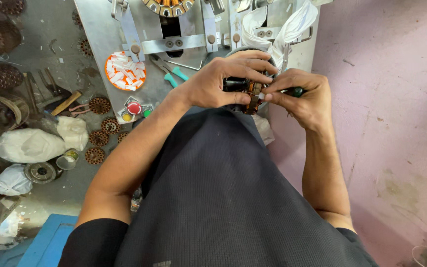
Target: The person wires and adjusts copper coils on a circular stator component using small hand tools and scissors at a workbench.
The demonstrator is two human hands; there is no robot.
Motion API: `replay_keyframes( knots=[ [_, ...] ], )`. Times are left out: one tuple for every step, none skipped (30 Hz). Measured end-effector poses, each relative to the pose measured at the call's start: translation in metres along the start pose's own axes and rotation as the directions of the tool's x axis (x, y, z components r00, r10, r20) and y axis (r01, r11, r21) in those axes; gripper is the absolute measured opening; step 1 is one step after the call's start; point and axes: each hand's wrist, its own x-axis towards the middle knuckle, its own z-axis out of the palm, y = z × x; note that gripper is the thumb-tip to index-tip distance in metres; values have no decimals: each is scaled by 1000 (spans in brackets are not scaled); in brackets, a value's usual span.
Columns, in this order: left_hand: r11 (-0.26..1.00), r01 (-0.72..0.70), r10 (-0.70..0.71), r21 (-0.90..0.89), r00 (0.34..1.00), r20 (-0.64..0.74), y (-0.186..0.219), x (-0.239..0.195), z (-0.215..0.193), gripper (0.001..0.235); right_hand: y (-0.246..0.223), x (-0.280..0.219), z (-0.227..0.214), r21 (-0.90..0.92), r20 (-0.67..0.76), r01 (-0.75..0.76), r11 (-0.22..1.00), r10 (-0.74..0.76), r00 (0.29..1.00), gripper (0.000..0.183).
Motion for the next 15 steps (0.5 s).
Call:
replay_keyframes(
  knots=[
    [1000,2,-2,-5,1000,0,-1,0,-1,54,1,3,1,2,3,-2,1000,2,1000,18],
    [1000,4,-4,-10,1000,-1,-2,0,-3,54,2,6,1,3,5,-5,1000,5,1000,18],
    [1000,3,-3,-19,1000,-1,-3,1,-2,55,2,8,2,-3,7,14,1000,-14,1000,18],
    [1000,13,-13,-29,1000,1,-3,1,-2,56,2,9,3,-9,10,33,999,-33,999,18],
    [999,22,-22,-36,1000,4,-3,2,-2,57,0,11,4,-14,12,54,998,-54,998,18],
    [999,31,-31,-43,1000,7,-4,2,-3,58,-2,12,5,-27,8,39,999,-39,999,18],
    [999,31,-30,-35,1000,3,-4,2,-3,59,-5,12,5,-39,5,22,999,-22,1000,19],
    [999,30,-30,-27,1000,-1,-5,2,-2,59,-7,11,5,-52,3,4,999,-4,1000,20],
    [999,29,-29,-18,1000,-4,-6,1,-1,60,-9,11,5,-57,3,-2,998,2,1000,21],
    [999,33,-33,-23,999,-7,-6,0,-1,59,-11,10,5,-62,4,-9,998,9,1000,22],
    [999,35,-35,-27,999,-9,-7,-1,-1,59,-11,10,5,-66,3,-13,998,13,1000,22],
    [999,37,-38,-31,999,-11,-7,-1,-1,59,-10,9,6,-38,-15,-45,998,44,999,26],
    [999,30,-31,-14,999,-17,-6,-2,-1,60,-8,6,7,-9,-31,-73,997,72,997,29],
    [1000,23,-23,1,1000,-21,-5,-3,-1,61,-4,3,8,21,-47,-100,995,101,994,33],
    [1000,18,-17,17,1000,-26,-3,-4,-1,62,1,-2,9,180,-81,-48,982,63,995,37]
  ],
)
